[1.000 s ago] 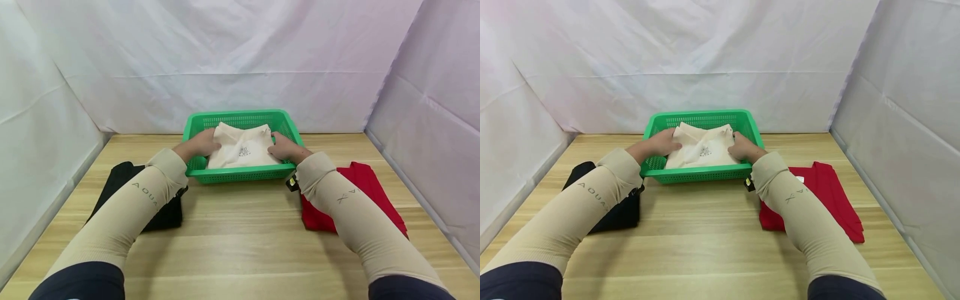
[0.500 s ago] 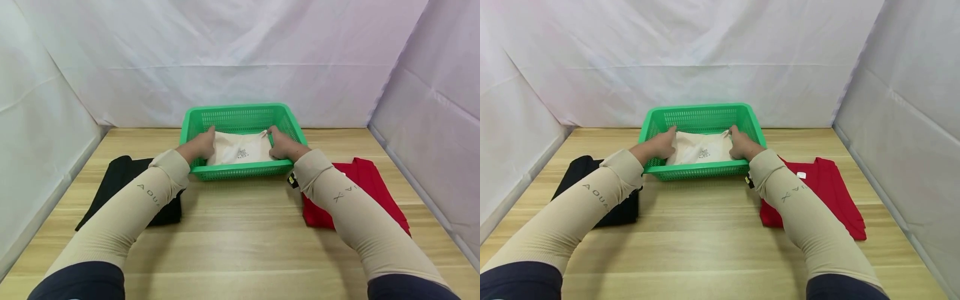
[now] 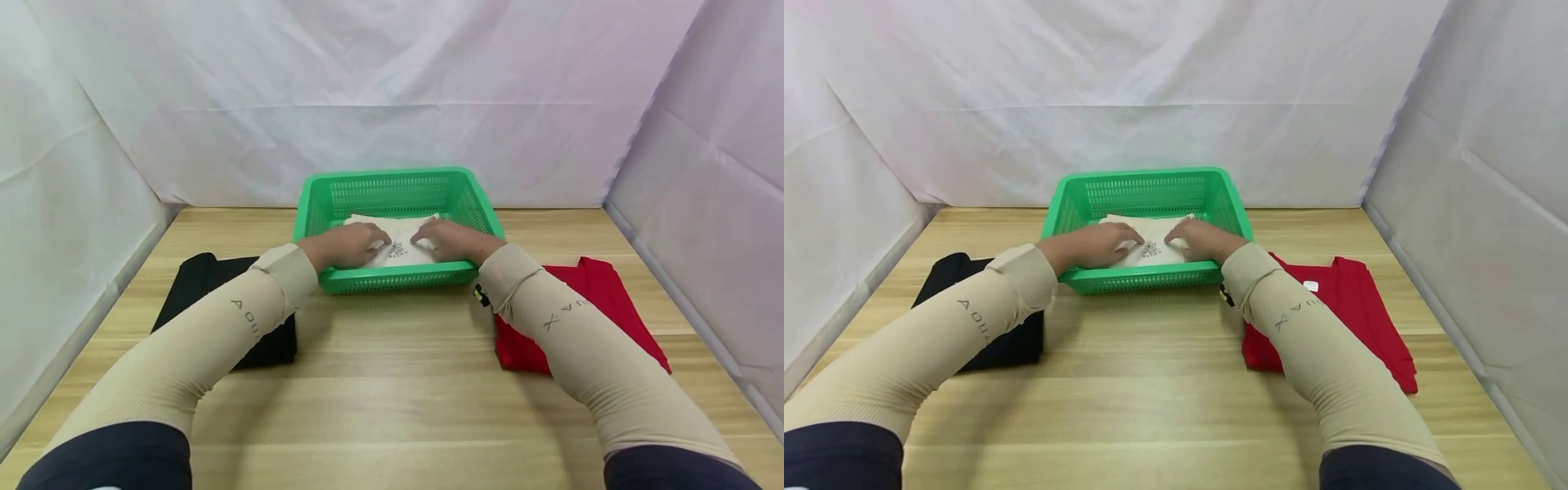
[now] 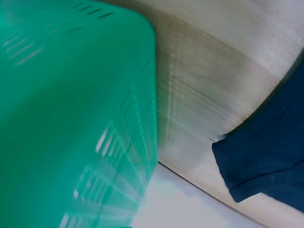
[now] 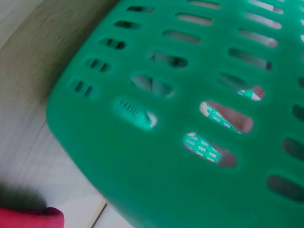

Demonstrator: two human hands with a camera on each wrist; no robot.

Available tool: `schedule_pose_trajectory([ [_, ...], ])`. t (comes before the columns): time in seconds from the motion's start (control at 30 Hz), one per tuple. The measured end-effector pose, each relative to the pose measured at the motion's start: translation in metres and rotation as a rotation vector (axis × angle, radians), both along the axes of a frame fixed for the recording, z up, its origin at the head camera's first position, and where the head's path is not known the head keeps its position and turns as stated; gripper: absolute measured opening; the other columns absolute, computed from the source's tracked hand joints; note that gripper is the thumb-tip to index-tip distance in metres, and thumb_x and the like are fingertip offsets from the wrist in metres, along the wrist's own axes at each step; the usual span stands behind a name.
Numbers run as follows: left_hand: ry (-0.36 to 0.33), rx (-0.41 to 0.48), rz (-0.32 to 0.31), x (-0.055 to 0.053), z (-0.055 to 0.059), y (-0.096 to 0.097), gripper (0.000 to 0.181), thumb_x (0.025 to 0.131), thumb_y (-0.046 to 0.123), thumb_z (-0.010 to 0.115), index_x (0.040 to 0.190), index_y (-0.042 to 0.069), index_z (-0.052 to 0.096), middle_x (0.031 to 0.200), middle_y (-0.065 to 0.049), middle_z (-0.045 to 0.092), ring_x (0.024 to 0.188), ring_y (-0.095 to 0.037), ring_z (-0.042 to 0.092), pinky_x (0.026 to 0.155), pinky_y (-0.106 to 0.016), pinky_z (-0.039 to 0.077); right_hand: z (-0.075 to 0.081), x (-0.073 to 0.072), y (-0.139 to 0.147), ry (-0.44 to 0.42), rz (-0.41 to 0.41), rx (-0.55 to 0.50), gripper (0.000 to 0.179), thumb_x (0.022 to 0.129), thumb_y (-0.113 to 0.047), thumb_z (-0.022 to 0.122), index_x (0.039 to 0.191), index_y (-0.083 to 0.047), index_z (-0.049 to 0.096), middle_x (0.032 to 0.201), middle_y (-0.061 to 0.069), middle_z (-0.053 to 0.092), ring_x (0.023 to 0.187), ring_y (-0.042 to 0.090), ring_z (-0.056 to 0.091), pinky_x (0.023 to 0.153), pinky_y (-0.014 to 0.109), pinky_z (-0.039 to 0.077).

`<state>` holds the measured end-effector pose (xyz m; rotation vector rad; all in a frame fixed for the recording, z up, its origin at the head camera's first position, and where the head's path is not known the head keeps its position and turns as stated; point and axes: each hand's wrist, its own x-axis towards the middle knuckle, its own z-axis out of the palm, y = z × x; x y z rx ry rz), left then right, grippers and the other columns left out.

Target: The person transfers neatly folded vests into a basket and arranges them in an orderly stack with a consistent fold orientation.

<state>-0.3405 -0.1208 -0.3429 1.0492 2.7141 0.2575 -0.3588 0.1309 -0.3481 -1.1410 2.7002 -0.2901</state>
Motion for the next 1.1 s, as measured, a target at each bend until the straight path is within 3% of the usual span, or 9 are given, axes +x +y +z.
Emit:
schedule_pose_trajectory([
  [0.1,-0.076,-0.092,0.000,0.003,-0.002,0.003,0.049,0.107,0.022,0.038,0.155,0.010,0.037,0.157,-0.015,0.041,0.150,-0.036,0.030,0.121,-0.050,0.028,0.002,0.003,-0.002,-0.086,-0.001,0.092,0.052,0.093,0.001,0.050,0.145,0.003,0.048,0.151,0.027,0.045,0.143,0.046,0.037,0.119,0.054,0.030],
  [0.2,-0.120,-0.161,0.045,0.006,-0.002,0.002,0.053,0.108,0.025,0.035,0.159,0.011,0.027,0.163,-0.016,0.028,0.153,-0.036,0.019,0.123,-0.050,0.023,0.004,0.006,-0.003,-0.165,-0.066,0.149,0.058,0.095,-0.005,0.048,0.151,0.003,0.037,0.157,0.029,0.031,0.147,0.047,0.028,0.120,0.055,0.026],
  [0.4,-0.113,-0.210,0.088,0.008,0.000,-0.003,0.055,0.108,0.025,0.040,0.157,0.006,0.028,0.165,-0.021,0.021,0.154,-0.040,0.013,0.123,-0.052,0.021,0.008,0.007,-0.005,-0.228,-0.213,0.160,0.064,0.094,-0.009,0.046,0.156,0.000,0.029,0.162,0.027,0.021,0.151,0.043,0.018,0.122,0.053,0.022],
  [0.53,-0.122,-0.246,0.172,0.013,0.002,-0.006,0.058,0.107,0.033,0.042,0.157,0.008,0.027,0.166,-0.018,0.020,0.153,-0.043,0.014,0.119,-0.064,0.020,0.008,0.008,-0.006,-0.243,-0.234,0.173,0.065,0.096,-0.013,0.046,0.157,-0.001,0.026,0.162,0.025,0.024,0.151,0.042,0.020,0.122,0.053,0.023],
  [0.67,-0.075,-0.268,0.232,0.015,0.003,-0.006,0.060,0.105,0.038,0.042,0.156,0.009,0.030,0.165,-0.017,0.022,0.149,-0.048,0.021,0.111,-0.074,0.024,0.008,0.007,-0.005,-0.244,-0.249,0.173,0.065,0.097,-0.014,0.045,0.157,0.000,0.025,0.162,0.026,0.025,0.151,0.042,0.020,0.122,0.052,0.023],
  [0.77,-0.051,-0.278,0.235,0.014,0.004,-0.006,0.057,0.104,0.039,0.043,0.152,0.009,0.037,0.164,-0.016,0.026,0.146,-0.049,0.027,0.108,-0.074,0.027,0.007,0.007,-0.005,-0.238,-0.250,0.168,0.064,0.097,-0.013,0.045,0.157,0.001,0.025,0.162,0.026,0.025,0.151,0.042,0.019,0.122,0.052,0.024],
  [0.83,-0.066,-0.286,0.198,0.012,0.005,-0.007,0.048,0.104,0.038,0.043,0.142,0.010,0.048,0.161,-0.014,0.033,0.137,-0.045,0.041,0.105,-0.068,0.035,0.007,0.009,-0.005,-0.232,-0.242,0.163,0.064,0.096,-0.013,0.046,0.156,0.000,0.027,0.162,0.025,0.027,0.152,0.041,0.019,0.122,0.052,0.023],
  [1.0,-0.179,-0.261,0.077,0.011,0.031,-0.006,0.043,0.108,0.030,0.039,0.142,0.008,0.051,0.151,-0.016,0.047,0.128,-0.034,0.054,0.108,-0.049,0.042,0.008,0.014,-0.005,-0.164,-0.185,0.104,0.058,0.093,-0.008,0.049,0.149,0.004,0.040,0.157,0.025,0.035,0.148,0.041,0.029,0.119,0.052,0.030],
  [1.1,-0.181,-0.264,0.079,0.009,0.052,-0.001,0.045,0.109,0.023,0.037,0.151,0.006,0.042,0.156,-0.015,0.042,0.143,-0.034,0.041,0.116,-0.048,0.037,0.008,0.016,-0.005,-0.101,-0.174,0.057,0.051,0.092,-0.005,0.053,0.143,0.003,0.050,0.152,0.026,0.041,0.143,0.042,0.037,0.113,0.052,0.037],
])
